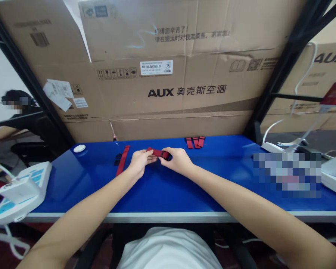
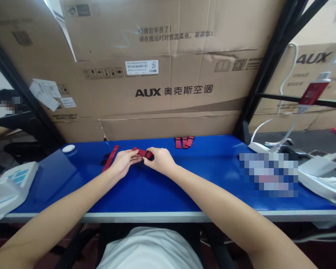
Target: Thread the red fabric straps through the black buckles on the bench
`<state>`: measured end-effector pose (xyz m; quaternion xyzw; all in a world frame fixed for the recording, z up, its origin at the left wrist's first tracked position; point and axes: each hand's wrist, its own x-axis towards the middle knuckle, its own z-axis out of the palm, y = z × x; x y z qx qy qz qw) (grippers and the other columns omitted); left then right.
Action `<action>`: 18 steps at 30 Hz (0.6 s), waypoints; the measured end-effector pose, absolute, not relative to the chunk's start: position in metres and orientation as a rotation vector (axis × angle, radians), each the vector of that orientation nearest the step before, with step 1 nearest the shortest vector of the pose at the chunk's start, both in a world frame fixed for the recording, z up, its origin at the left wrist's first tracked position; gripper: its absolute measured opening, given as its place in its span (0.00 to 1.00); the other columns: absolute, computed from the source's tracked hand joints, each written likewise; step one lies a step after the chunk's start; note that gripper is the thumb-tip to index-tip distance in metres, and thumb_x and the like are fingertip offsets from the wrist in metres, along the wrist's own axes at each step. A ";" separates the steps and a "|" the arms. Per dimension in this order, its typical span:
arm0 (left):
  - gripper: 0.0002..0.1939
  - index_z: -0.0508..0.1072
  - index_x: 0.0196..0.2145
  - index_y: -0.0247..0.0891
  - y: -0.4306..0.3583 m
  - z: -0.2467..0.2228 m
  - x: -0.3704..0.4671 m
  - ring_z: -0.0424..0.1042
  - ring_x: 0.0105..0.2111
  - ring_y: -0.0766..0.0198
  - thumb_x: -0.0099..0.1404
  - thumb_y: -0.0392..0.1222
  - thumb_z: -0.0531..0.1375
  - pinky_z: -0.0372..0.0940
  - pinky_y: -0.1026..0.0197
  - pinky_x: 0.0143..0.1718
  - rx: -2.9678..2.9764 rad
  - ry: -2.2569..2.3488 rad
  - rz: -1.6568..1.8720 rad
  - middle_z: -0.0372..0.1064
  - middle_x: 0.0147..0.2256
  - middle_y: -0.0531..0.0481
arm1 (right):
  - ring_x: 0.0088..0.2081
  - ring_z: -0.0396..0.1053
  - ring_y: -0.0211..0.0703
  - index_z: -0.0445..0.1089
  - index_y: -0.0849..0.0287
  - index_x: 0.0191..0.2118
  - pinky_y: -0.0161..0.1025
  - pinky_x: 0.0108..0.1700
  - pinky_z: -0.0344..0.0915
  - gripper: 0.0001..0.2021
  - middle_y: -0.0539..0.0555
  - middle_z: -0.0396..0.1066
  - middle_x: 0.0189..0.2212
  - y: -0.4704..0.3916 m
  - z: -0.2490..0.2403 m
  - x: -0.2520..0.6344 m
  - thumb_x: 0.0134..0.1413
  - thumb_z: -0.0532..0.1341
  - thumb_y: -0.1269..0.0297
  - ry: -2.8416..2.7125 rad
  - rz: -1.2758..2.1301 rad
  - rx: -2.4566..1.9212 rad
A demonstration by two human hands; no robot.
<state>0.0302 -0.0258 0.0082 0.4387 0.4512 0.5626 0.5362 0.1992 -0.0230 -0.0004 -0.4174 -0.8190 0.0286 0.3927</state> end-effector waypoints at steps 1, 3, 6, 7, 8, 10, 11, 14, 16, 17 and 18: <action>0.07 0.72 0.27 0.33 -0.022 0.006 0.027 0.75 0.27 0.59 0.54 0.39 0.66 0.69 0.54 0.37 1.076 1.093 1.311 0.74 0.26 0.42 | 0.32 0.72 0.44 0.74 0.57 0.39 0.37 0.37 0.63 0.10 0.54 0.76 0.31 -0.021 0.000 0.202 0.51 0.62 0.62 -2.091 0.104 -1.038; 0.07 0.72 0.26 0.34 -0.014 0.001 0.018 0.74 0.26 0.59 0.53 0.39 0.66 0.68 0.54 0.37 1.212 1.179 1.260 0.74 0.25 0.42 | 0.32 0.72 0.44 0.75 0.57 0.40 0.37 0.37 0.64 0.10 0.53 0.75 0.32 -0.015 0.000 0.208 0.51 0.62 0.63 -2.149 0.164 -0.979; 0.09 0.72 0.25 0.37 -0.003 -0.005 0.003 0.73 0.31 0.56 0.48 0.39 0.68 0.66 0.52 0.41 1.552 1.399 1.296 0.73 0.26 0.46 | 0.44 0.71 0.48 0.71 0.55 0.51 0.43 0.47 0.65 0.18 0.57 0.74 0.43 0.001 -0.004 0.221 0.53 0.62 0.62 -2.277 0.191 -0.872; 0.09 0.73 0.26 0.38 -0.001 -0.005 -0.002 0.73 0.35 0.54 0.46 0.39 0.69 0.65 0.51 0.45 1.675 1.437 1.328 0.73 0.28 0.46 | 0.50 0.68 0.51 0.69 0.54 0.55 0.47 0.52 0.63 0.21 0.58 0.72 0.48 0.007 -0.007 0.225 0.54 0.62 0.62 -2.298 0.164 -0.875; 0.10 0.74 0.28 0.39 0.000 -0.004 -0.007 0.72 0.40 0.52 0.46 0.39 0.69 0.63 0.50 0.48 1.803 1.428 1.338 0.74 0.32 0.45 | 0.55 0.64 0.54 0.66 0.53 0.58 0.51 0.56 0.60 0.23 0.59 0.69 0.53 0.013 -0.010 0.230 0.55 0.62 0.61 -2.300 0.128 -0.915; 0.11 0.77 0.34 0.42 -0.003 0.001 -0.013 0.69 0.49 0.50 0.49 0.39 0.67 0.58 0.49 0.56 2.049 1.291 1.234 0.74 0.42 0.45 | 0.60 0.59 0.57 0.63 0.54 0.60 0.55 0.59 0.57 0.25 0.62 0.65 0.57 0.021 -0.015 0.237 0.56 0.61 0.61 -2.271 0.075 -1.058; 0.12 0.77 0.36 0.43 -0.006 0.003 -0.014 0.67 0.52 0.50 0.51 0.39 0.66 0.55 0.49 0.58 2.151 1.199 1.131 0.73 0.47 0.45 | 0.60 0.59 0.58 0.63 0.57 0.60 0.56 0.59 0.56 0.25 0.63 0.64 0.58 0.024 -0.018 0.240 0.56 0.61 0.61 -2.250 0.063 -1.134; 0.14 0.78 0.42 0.45 -0.015 0.006 -0.011 0.63 0.58 0.51 0.57 0.40 0.62 0.49 0.49 0.62 2.330 1.022 0.834 0.70 0.54 0.47 | 0.59 0.60 0.60 0.64 0.64 0.59 0.55 0.58 0.58 0.24 0.67 0.65 0.56 0.023 -0.021 0.243 0.57 0.59 0.61 -2.227 0.076 -1.266; 0.17 0.76 0.47 0.46 -0.019 0.005 -0.007 0.62 0.59 0.52 0.60 0.42 0.61 0.48 0.50 0.63 2.384 1.008 0.764 0.68 0.55 0.47 | 0.59 0.61 0.60 0.64 0.65 0.59 0.54 0.59 0.58 0.25 0.67 0.64 0.57 0.019 -0.022 0.242 0.58 0.58 0.59 -2.250 0.104 -1.263; 0.18 0.75 0.49 0.46 -0.020 0.004 -0.005 0.62 0.59 0.53 0.61 0.42 0.60 0.48 0.50 0.63 2.403 1.009 0.756 0.68 0.56 0.47 | 0.60 0.60 0.61 0.63 0.65 0.59 0.54 0.59 0.58 0.26 0.67 0.64 0.58 0.016 -0.022 0.240 0.58 0.58 0.58 -2.265 0.121 -1.251; 0.20 0.73 0.51 0.47 -0.021 0.003 -0.003 0.62 0.59 0.53 0.61 0.43 0.59 0.48 0.50 0.63 2.420 1.007 0.762 0.67 0.56 0.47 | 0.60 0.59 0.61 0.62 0.65 0.60 0.55 0.60 0.57 0.27 0.67 0.62 0.59 0.014 -0.022 0.239 0.58 0.58 0.56 -2.285 0.142 -1.238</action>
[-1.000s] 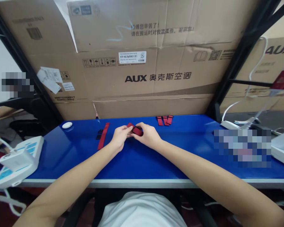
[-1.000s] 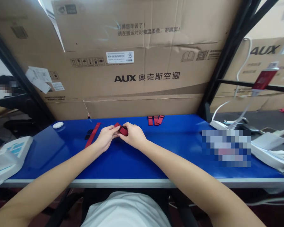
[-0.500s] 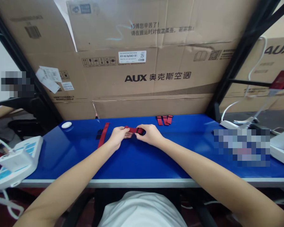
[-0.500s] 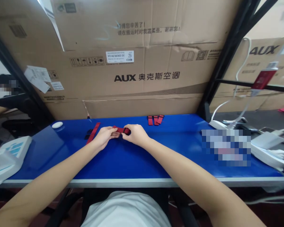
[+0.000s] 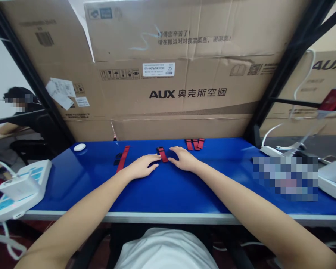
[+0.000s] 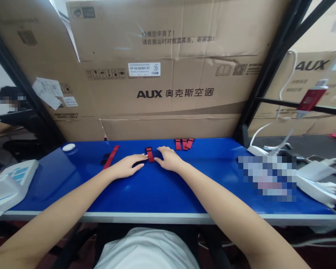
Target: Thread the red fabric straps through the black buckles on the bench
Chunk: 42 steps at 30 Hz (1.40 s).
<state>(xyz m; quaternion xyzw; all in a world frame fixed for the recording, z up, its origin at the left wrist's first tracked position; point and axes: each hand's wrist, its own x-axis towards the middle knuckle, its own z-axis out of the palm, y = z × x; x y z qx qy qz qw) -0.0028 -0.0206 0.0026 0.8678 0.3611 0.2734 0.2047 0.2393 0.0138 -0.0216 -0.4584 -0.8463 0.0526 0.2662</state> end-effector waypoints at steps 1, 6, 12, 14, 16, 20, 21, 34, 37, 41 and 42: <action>0.21 0.72 0.53 0.47 -0.021 0.001 -0.001 0.61 0.60 0.53 0.62 0.44 0.59 0.48 0.51 0.63 2.436 0.998 0.775 0.66 0.57 0.47 | 0.61 0.58 0.61 0.61 0.65 0.61 0.55 0.61 0.56 0.29 0.67 0.61 0.60 0.012 -0.022 0.238 0.58 0.58 0.54 -2.308 0.167 -1.227; 0.20 0.73 0.52 0.47 -0.018 -0.002 0.007 0.63 0.58 0.53 0.61 0.46 0.61 0.50 0.51 0.62 2.456 0.975 0.822 0.68 0.56 0.46 | 0.65 0.52 0.59 0.58 0.65 0.63 0.55 0.64 0.49 0.31 0.66 0.56 0.63 0.007 -0.023 0.233 0.59 0.55 0.51 -2.433 0.223 -1.212; 0.21 0.69 0.56 0.43 -0.013 -0.005 0.003 0.61 0.59 0.53 0.68 0.50 0.52 0.51 0.49 0.62 2.736 1.147 0.572 0.65 0.58 0.45 | 0.66 0.48 0.58 0.56 0.65 0.64 0.53 0.65 0.46 0.38 0.65 0.52 0.65 0.004 -0.019 0.230 0.57 0.52 0.41 -2.461 0.207 -1.276; 0.23 0.67 0.58 0.42 -0.013 -0.004 0.000 0.60 0.60 0.54 0.69 0.51 0.49 0.52 0.50 0.62 2.777 1.211 0.490 0.63 0.59 0.46 | 0.67 0.46 0.59 0.54 0.66 0.65 0.53 0.66 0.44 0.41 0.65 0.50 0.66 0.003 -0.019 0.228 0.56 0.50 0.37 -2.471 0.209 -1.307; 0.26 0.64 0.60 0.42 -0.014 -0.003 -0.001 0.58 0.61 0.54 0.69 0.53 0.48 0.51 0.50 0.62 2.773 1.278 0.473 0.60 0.61 0.46 | 0.67 0.45 0.59 0.53 0.67 0.66 0.52 0.66 0.43 0.44 0.66 0.48 0.66 0.003 -0.019 0.226 0.56 0.48 0.35 -2.477 0.207 -1.338; 0.36 0.57 0.64 0.34 -0.016 -0.002 -0.002 0.51 0.65 0.49 0.67 0.60 0.49 0.48 0.49 0.63 2.661 1.515 0.432 0.51 0.65 0.38 | 0.68 0.41 0.59 0.51 0.67 0.67 0.51 0.67 0.40 0.46 0.65 0.44 0.67 0.005 -0.021 0.222 0.55 0.44 0.32 -2.479 0.212 -1.380; 0.38 0.56 0.64 0.32 -0.016 -0.002 -0.002 0.48 0.65 0.49 0.66 0.61 0.48 0.46 0.48 0.64 2.618 1.564 0.388 0.49 0.65 0.37 | 0.68 0.40 0.58 0.50 0.66 0.67 0.51 0.67 0.39 0.46 0.65 0.44 0.67 0.005 -0.022 0.221 0.55 0.43 0.32 -2.483 0.217 -1.385; 0.41 0.53 0.65 0.34 -0.010 -0.009 -0.006 0.39 0.67 0.51 0.65 0.66 0.44 0.37 0.49 0.65 2.491 1.592 0.291 0.42 0.67 0.39 | 0.69 0.37 0.55 0.47 0.64 0.68 0.49 0.67 0.36 0.46 0.62 0.41 0.68 0.006 -0.022 0.221 0.55 0.40 0.32 -2.525 0.237 -1.398; 0.41 0.52 0.66 0.33 -0.010 -0.009 -0.006 0.39 0.68 0.51 0.65 0.66 0.44 0.37 0.50 0.65 2.496 1.596 0.268 0.41 0.67 0.39 | 0.69 0.37 0.56 0.47 0.65 0.68 0.49 0.67 0.36 0.47 0.63 0.40 0.68 0.005 -0.020 0.221 0.55 0.40 0.31 -2.525 0.240 -1.411; 0.42 0.51 0.66 0.33 -0.010 -0.008 -0.005 0.38 0.68 0.51 0.66 0.66 0.43 0.36 0.50 0.66 2.493 1.606 0.251 0.40 0.67 0.39 | 0.69 0.37 0.56 0.47 0.66 0.68 0.49 0.67 0.36 0.47 0.63 0.40 0.68 0.004 -0.019 0.221 0.55 0.40 0.31 -2.530 0.237 -1.415; 0.42 0.51 0.66 0.33 -0.011 -0.008 -0.005 0.38 0.68 0.51 0.65 0.66 0.43 0.36 0.49 0.66 2.489 1.603 0.256 0.40 0.67 0.39 | 0.69 0.37 0.55 0.47 0.65 0.68 0.49 0.67 0.36 0.47 0.62 0.40 0.68 0.004 -0.019 0.221 0.55 0.40 0.31 -2.531 0.236 -1.412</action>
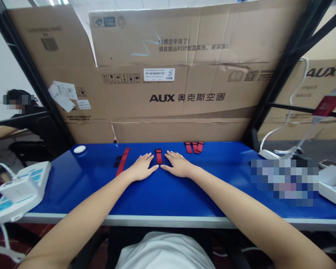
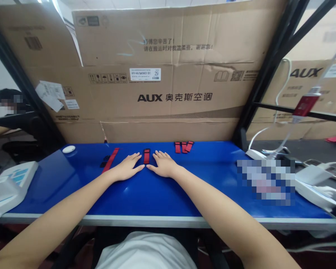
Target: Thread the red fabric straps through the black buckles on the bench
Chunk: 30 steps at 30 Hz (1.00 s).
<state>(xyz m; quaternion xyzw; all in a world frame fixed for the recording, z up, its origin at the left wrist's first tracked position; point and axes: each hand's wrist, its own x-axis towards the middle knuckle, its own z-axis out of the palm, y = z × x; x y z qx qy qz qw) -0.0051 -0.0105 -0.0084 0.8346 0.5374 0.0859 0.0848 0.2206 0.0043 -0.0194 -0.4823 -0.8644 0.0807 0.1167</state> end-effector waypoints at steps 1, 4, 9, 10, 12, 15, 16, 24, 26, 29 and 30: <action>0.42 0.51 0.66 0.33 -0.011 -0.008 -0.005 0.38 0.68 0.51 0.65 0.66 0.43 0.37 0.49 0.66 2.486 1.600 0.264 0.40 0.67 0.39 | 0.69 0.37 0.55 0.47 0.65 0.68 0.49 0.67 0.36 0.47 0.62 0.40 0.68 0.005 -0.020 0.221 0.55 0.40 0.31 -2.530 0.236 -1.412; 0.41 0.52 0.66 0.34 -0.011 -0.008 -0.005 0.38 0.68 0.51 0.65 0.66 0.44 0.37 0.49 0.66 2.481 1.591 0.288 0.41 0.67 0.40 | 0.69 0.37 0.55 0.47 0.64 0.68 0.49 0.67 0.35 0.47 0.62 0.41 0.68 0.006 -0.021 0.221 0.54 0.40 0.31 -2.528 0.239 -1.413; 0.42 0.52 0.66 0.34 -0.012 -0.008 -0.005 0.39 0.68 0.51 0.65 0.67 0.43 0.37 0.49 0.66 2.472 1.604 0.284 0.40 0.67 0.40 | 0.69 0.36 0.56 0.47 0.64 0.68 0.50 0.67 0.35 0.48 0.62 0.41 0.68 0.007 -0.022 0.221 0.54 0.39 0.30 -2.535 0.245 -1.396; 0.43 0.52 0.66 0.34 -0.012 -0.008 -0.005 0.39 0.68 0.51 0.64 0.67 0.43 0.37 0.49 0.66 2.472 1.606 0.282 0.40 0.67 0.40 | 0.69 0.36 0.56 0.48 0.64 0.68 0.49 0.67 0.35 0.48 0.62 0.41 0.68 0.007 -0.022 0.221 0.54 0.39 0.30 -2.536 0.244 -1.399; 0.43 0.52 0.66 0.34 -0.012 -0.008 -0.006 0.38 0.68 0.51 0.64 0.68 0.43 0.37 0.49 0.66 2.470 1.606 0.278 0.40 0.67 0.40 | 0.69 0.36 0.56 0.47 0.64 0.68 0.49 0.67 0.35 0.48 0.62 0.41 0.68 0.007 -0.022 0.221 0.54 0.39 0.30 -2.536 0.242 -1.403; 0.43 0.52 0.66 0.34 -0.011 -0.008 -0.006 0.38 0.68 0.51 0.64 0.68 0.43 0.37 0.49 0.66 2.470 1.598 0.287 0.39 0.68 0.40 | 0.69 0.36 0.55 0.47 0.64 0.68 0.49 0.67 0.35 0.47 0.62 0.41 0.68 0.008 -0.023 0.221 0.54 0.39 0.30 -2.538 0.241 -1.391; 0.43 0.52 0.66 0.34 -0.011 -0.008 -0.006 0.38 0.68 0.51 0.64 0.68 0.43 0.37 0.49 0.66 2.469 1.595 0.289 0.39 0.68 0.40 | 0.69 0.36 0.55 0.47 0.64 0.68 0.50 0.67 0.35 0.47 0.62 0.41 0.68 0.008 -0.024 0.221 0.54 0.39 0.31 -2.537 0.239 -1.386; 0.42 0.54 0.65 0.39 -0.013 -0.011 -0.003 0.33 0.68 0.45 0.63 0.69 0.44 0.36 0.43 0.65 2.401 1.739 0.305 0.36 0.68 0.41 | 0.69 0.38 0.57 0.49 0.65 0.67 0.52 0.67 0.38 0.44 0.63 0.42 0.68 0.003 -0.018 0.220 0.57 0.42 0.34 -2.534 0.222 -1.415; 0.42 0.57 0.64 0.39 -0.012 -0.013 -0.003 0.31 0.67 0.40 0.62 0.70 0.43 0.32 0.36 0.63 2.274 2.006 0.346 0.36 0.68 0.40 | 0.69 0.37 0.58 0.49 0.66 0.67 0.52 0.67 0.39 0.41 0.64 0.39 0.69 -0.002 -0.016 0.218 0.59 0.44 0.38 -2.514 0.134 -1.380; 0.42 0.60 0.62 0.33 -0.008 -0.016 -0.007 0.30 0.66 0.32 0.62 0.68 0.42 0.28 0.31 0.61 2.073 2.377 0.369 0.41 0.67 0.33 | 0.69 0.37 0.56 0.49 0.63 0.68 0.52 0.67 0.38 0.32 0.60 0.39 0.69 -0.011 -0.013 0.212 0.64 0.45 0.48 -2.535 -0.030 -1.185; 0.42 0.59 0.62 0.31 -0.007 -0.016 -0.008 0.32 0.66 0.31 0.62 0.67 0.42 0.28 0.31 0.61 2.036 2.428 0.351 0.42 0.66 0.31 | 0.68 0.40 0.54 0.50 0.61 0.67 0.51 0.67 0.39 0.30 0.59 0.42 0.69 -0.013 -0.013 0.210 0.65 0.44 0.52 -2.571 -0.045 -1.120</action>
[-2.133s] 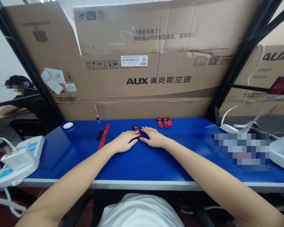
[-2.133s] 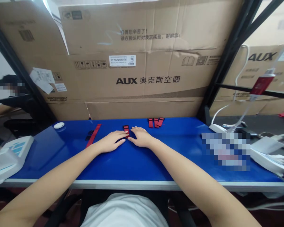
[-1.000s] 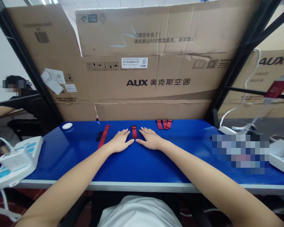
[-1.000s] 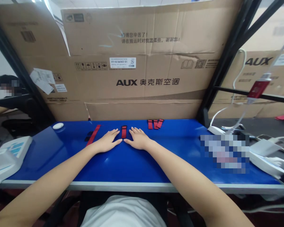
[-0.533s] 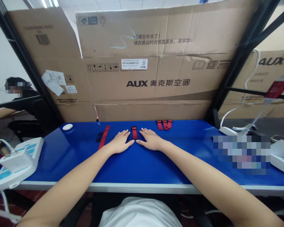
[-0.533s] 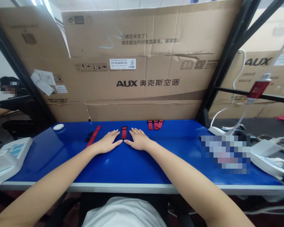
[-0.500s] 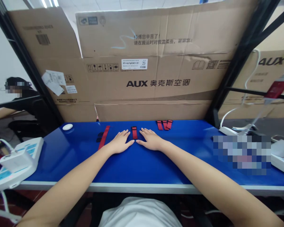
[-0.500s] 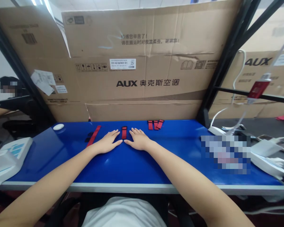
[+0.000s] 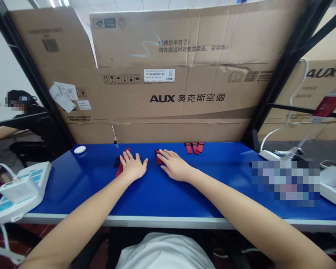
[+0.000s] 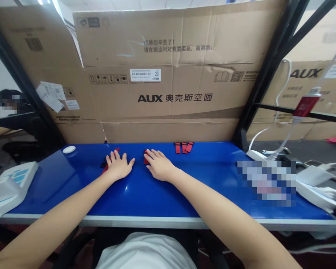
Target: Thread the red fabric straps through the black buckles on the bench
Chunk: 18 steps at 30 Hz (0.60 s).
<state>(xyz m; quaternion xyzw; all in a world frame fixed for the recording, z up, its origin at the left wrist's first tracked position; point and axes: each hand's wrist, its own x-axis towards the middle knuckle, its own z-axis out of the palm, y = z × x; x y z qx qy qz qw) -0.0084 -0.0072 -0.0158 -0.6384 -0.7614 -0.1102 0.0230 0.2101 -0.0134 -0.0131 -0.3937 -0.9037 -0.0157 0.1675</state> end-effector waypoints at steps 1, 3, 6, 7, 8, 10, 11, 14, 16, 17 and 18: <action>0.42 0.59 0.62 0.30 -0.006 -0.015 -0.010 0.34 0.66 0.30 0.62 0.66 0.42 0.30 0.31 0.61 -1.961 -2.375 -0.319 0.44 0.66 0.29 | 0.68 0.44 0.53 0.51 0.59 0.67 0.51 0.67 0.39 0.28 0.58 0.46 0.68 -0.015 -0.013 0.208 0.66 0.43 0.54 -2.607 -0.043 -1.081; 0.42 0.58 0.61 0.28 -0.006 -0.014 -0.012 0.42 0.65 0.31 0.63 0.65 0.42 0.37 0.34 0.61 -1.979 -2.387 -0.281 0.47 0.64 0.26 | 0.65 0.50 0.53 0.56 0.60 0.65 0.53 0.67 0.38 0.27 0.59 0.54 0.65 -0.016 -0.013 0.206 0.66 0.42 0.55 -2.637 -0.056 -1.091; 0.40 0.58 0.61 0.27 -0.009 -0.009 -0.010 0.49 0.62 0.33 0.65 0.63 0.42 0.47 0.38 0.58 -2.099 -2.312 -0.286 0.51 0.62 0.25 | 0.63 0.54 0.57 0.62 0.64 0.61 0.56 0.67 0.31 0.27 0.62 0.61 0.61 -0.010 -0.013 0.213 0.65 0.43 0.56 -2.558 -0.142 -1.261; 0.39 0.58 0.61 0.27 -0.011 -0.007 -0.008 0.51 0.61 0.34 0.65 0.62 0.42 0.50 0.39 0.57 -2.162 -2.269 -0.299 0.52 0.61 0.26 | 0.62 0.55 0.59 0.64 0.65 0.59 0.57 0.66 0.30 0.27 0.64 0.62 0.60 -0.006 -0.013 0.218 0.64 0.43 0.56 -2.522 -0.153 -1.348; 0.38 0.57 0.61 0.28 -0.014 -0.005 -0.005 0.52 0.61 0.35 0.65 0.61 0.43 0.51 0.39 0.56 -2.237 -2.217 -0.314 0.53 0.61 0.27 | 0.61 0.56 0.61 0.66 0.66 0.58 0.57 0.66 0.30 0.26 0.66 0.63 0.59 -0.001 -0.012 0.225 0.63 0.44 0.57 -2.489 -0.152 -1.446; 0.34 0.57 0.61 0.33 -0.021 -0.001 0.000 0.53 0.60 0.38 0.66 0.59 0.45 0.52 0.41 0.56 -2.426 -2.065 -0.340 0.54 0.61 0.31 | 0.59 0.58 0.64 0.68 0.69 0.55 0.60 0.65 0.30 0.25 0.69 0.65 0.56 0.008 -0.010 0.240 0.61 0.47 0.58 -2.414 -0.143 -1.683; 0.32 0.57 0.61 0.35 -0.025 0.001 0.003 0.54 0.60 0.41 0.66 0.57 0.46 0.53 0.43 0.57 -2.536 -1.968 -0.351 0.54 0.61 0.34 | 0.59 0.58 0.66 0.68 0.70 0.55 0.61 0.64 0.31 0.25 0.71 0.65 0.56 0.012 -0.009 0.248 0.60 0.48 0.60 -2.368 -0.149 -1.800; 0.27 0.58 0.60 0.38 -0.035 0.006 0.010 0.56 0.59 0.48 0.67 0.52 0.48 0.52 0.48 0.60 -2.848 -1.668 -0.413 0.57 0.60 0.40 | 0.63 0.49 0.69 0.65 0.70 0.57 0.62 0.63 0.32 0.25 0.72 0.58 0.60 0.019 -0.006 0.264 0.58 0.51 0.62 -2.264 -0.182 -1.880; 0.23 0.60 0.58 0.40 -0.039 0.006 0.014 0.57 0.59 0.52 0.67 0.48 0.49 0.52 0.50 0.61 -2.978 -1.540 -0.478 0.60 0.58 0.42 | 0.65 0.46 0.65 0.63 0.67 0.59 0.59 0.64 0.35 0.25 0.68 0.55 0.63 0.018 -0.006 0.262 0.58 0.52 0.61 -2.301 -0.144 -1.670; 0.21 0.62 0.56 0.41 -0.040 0.006 0.016 0.58 0.58 0.54 0.67 0.46 0.49 0.52 0.51 0.61 -3.024 -1.497 -0.509 0.61 0.57 0.43 | 0.64 0.47 0.62 0.63 0.64 0.59 0.56 0.64 0.38 0.25 0.66 0.55 0.63 0.017 -0.007 0.258 0.58 0.52 0.59 -2.334 -0.100 -1.540; 0.19 0.63 0.54 0.41 -0.040 0.005 0.017 0.59 0.58 0.55 0.67 0.44 0.49 0.53 0.52 0.61 -3.064 -1.459 -0.536 0.62 0.56 0.44 | 0.64 0.48 0.59 0.63 0.62 0.58 0.54 0.63 0.42 0.24 0.64 0.56 0.62 0.015 -0.008 0.252 0.59 0.53 0.58 -2.365 -0.046 -1.425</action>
